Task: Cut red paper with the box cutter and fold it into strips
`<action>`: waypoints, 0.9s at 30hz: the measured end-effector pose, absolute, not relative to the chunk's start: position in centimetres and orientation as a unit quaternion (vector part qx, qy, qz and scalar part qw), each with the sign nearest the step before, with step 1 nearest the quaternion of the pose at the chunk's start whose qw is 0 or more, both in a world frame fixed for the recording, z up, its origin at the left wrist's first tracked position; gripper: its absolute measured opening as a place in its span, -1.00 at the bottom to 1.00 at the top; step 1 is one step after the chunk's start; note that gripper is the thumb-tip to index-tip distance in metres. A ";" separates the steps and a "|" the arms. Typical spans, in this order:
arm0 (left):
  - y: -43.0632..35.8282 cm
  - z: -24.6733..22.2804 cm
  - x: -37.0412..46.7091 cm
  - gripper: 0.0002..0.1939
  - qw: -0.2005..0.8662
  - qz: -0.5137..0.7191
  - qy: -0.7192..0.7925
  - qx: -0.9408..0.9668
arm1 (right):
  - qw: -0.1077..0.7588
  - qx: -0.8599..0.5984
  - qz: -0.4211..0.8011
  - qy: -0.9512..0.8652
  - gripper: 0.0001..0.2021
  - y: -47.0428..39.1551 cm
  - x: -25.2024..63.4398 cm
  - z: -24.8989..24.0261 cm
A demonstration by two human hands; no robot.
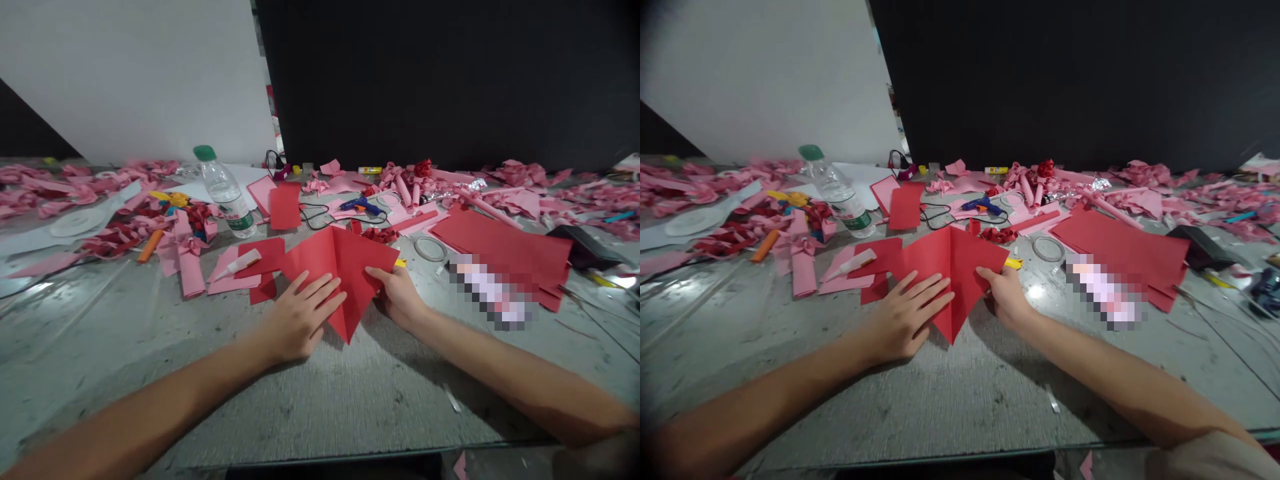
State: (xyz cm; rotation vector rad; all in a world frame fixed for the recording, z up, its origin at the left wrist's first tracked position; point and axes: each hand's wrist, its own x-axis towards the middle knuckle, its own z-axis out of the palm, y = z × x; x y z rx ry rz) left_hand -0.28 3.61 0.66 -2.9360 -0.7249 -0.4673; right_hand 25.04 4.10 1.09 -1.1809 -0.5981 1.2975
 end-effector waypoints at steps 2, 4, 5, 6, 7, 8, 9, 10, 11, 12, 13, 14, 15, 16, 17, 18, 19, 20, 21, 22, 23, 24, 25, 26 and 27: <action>3.6 0.7 -0.2 -0.31 0.038 -0.155 -0.242 -0.957 | 0.593 -0.509 0.568 -0.257 -0.65 3.9 24.9 1.3; 3.7 0.6 -0.2 -0.32 0.039 -0.154 -0.247 -0.956 | 0.590 -0.501 0.576 -0.262 -0.65 3.7 24.7 1.4; 3.8 0.5 -0.2 -0.33 0.039 -0.152 -0.250 -0.955 | 0.587 -0.497 0.581 -0.267 -0.65 3.7 24.7 1.5; 3.9 0.5 -0.2 -0.35 0.038 -0.149 -0.255 -0.955 | 0.583 -0.491 0.586 -0.273 -0.65 3.7 24.7 1.6; 4.0 0.5 -0.3 -0.35 0.035 -0.147 -0.260 -0.954 | 0.578 -0.485 0.593 -0.281 -0.65 3.7 24.7 1.6; 4.1 0.4 -0.3 -0.34 0.032 -0.146 -0.266 -0.952 | 0.571 -0.479 0.600 -0.290 -0.64 3.6 24.7 1.6; 4.2 0.4 -0.3 -0.32 0.028 -0.147 -0.272 -0.951 | 0.564 -0.474 0.607 -0.298 -0.63 3.6 24.7 1.6; 4.3 0.4 -0.3 -0.31 0.019 -0.150 -0.276 -0.949 | 0.557 -0.468 0.613 -0.306 -0.61 3.6 24.7 1.6; 4.3 0.4 -0.3 -0.31 0.006 -0.156 -0.281 -0.947 | 0.552 -0.461 0.619 -0.315 -0.59 3.5 24.7 1.5; 4.3 0.3 -0.3 -0.33 -0.019 -0.167 -0.285 -0.944 | 0.549 -0.448 0.625 -0.326 -0.57 3.5 24.7 1.4; 4.2 0.3 -0.2 -0.37 -0.061 -0.190 -0.292 -0.936 | 0.547 -0.432 0.631 -0.341 -0.54 3.4 24.8 1.3; 4.2 0.3 -0.1 -0.44 -0.114 -0.221 -0.301 -0.921 | 0.545 -0.409 0.636 -0.363 -0.50 3.3 24.8 1.2; 4.1 0.4 0.1 -0.52 -0.168 -0.255 -0.311 -0.900 | 0.542 -0.383 0.640 -0.388 -0.47 3.2 24.8 1.1; 4.1 0.5 0.2 -0.60 -0.217 -0.288 -0.324 -0.875 | 0.537 -0.358 0.642 -0.413 -0.44 3.2 24.8 1.0; 4.0 0.6 0.4 -0.66 -0.258 -0.316 -0.338 -0.848 | 0.532 -0.339 0.643 -0.434 -0.40 3.1 24.8 0.9; 3.9 0.8 0.5 -0.68 -0.287 -0.338 -0.354 -0.823 | 0.525 -0.325 0.643 -0.452 -0.37 3.0 24.7 0.9; 3.8 1.0 0.7 -0.68 -0.305 -0.356 -0.371 -0.802 | 0.519 -0.313 0.643 -0.468 -0.32 3.0 24.6 0.9; 3.7 1.2 0.8 -0.65 -0.317 -0.371 -0.386 -0.783 | 0.513 -0.302 0.644 -0.481 -0.28 2.9 24.5 0.9; 3.5 1.4 0.9 -0.63 -0.329 -0.388 -0.401 -0.762 | 0.508 -0.293 0.645 -0.491 -0.25 2.9 24.4 1.0; 3.3 1.6 0.9 -0.60 -0.339 -0.404 -0.412 -0.743 | 0.502 -0.285 0.645 -0.500 -0.24 2.8 24.2 1.0; 3.0 1.7 1.0 -0.58 -0.344 -0.415 -0.420 -0.730 | 0.499 -0.279 0.646 -0.506 -0.25 2.8 24.1 1.1; 2.7 1.8 1.1 -0.57 -0.353 -0.419 -0.422 -0.723 | 0.499 -0.278 0.646 -0.506 -0.26 2.7 24.1 1.2; 2.4 1.9 1.1 -0.57 -0.371 -0.415 -0.416 -0.719 | 0.497 -0.281 0.649 -0.503 -0.29 2.5 24.0 1.3; 2.2 1.9 1.1 -0.59 -0.396 -0.404 -0.402 -0.721 | 0.490 -0.286 0.655 -0.499 -0.32 2.3 24.0 1.4; 2.0 1.8 1.2 -0.60 -0.422 -0.388 -0.377 -0.727 | 0.476 -0.293 0.663 -0.498 -0.38 2.1 24.0 1.6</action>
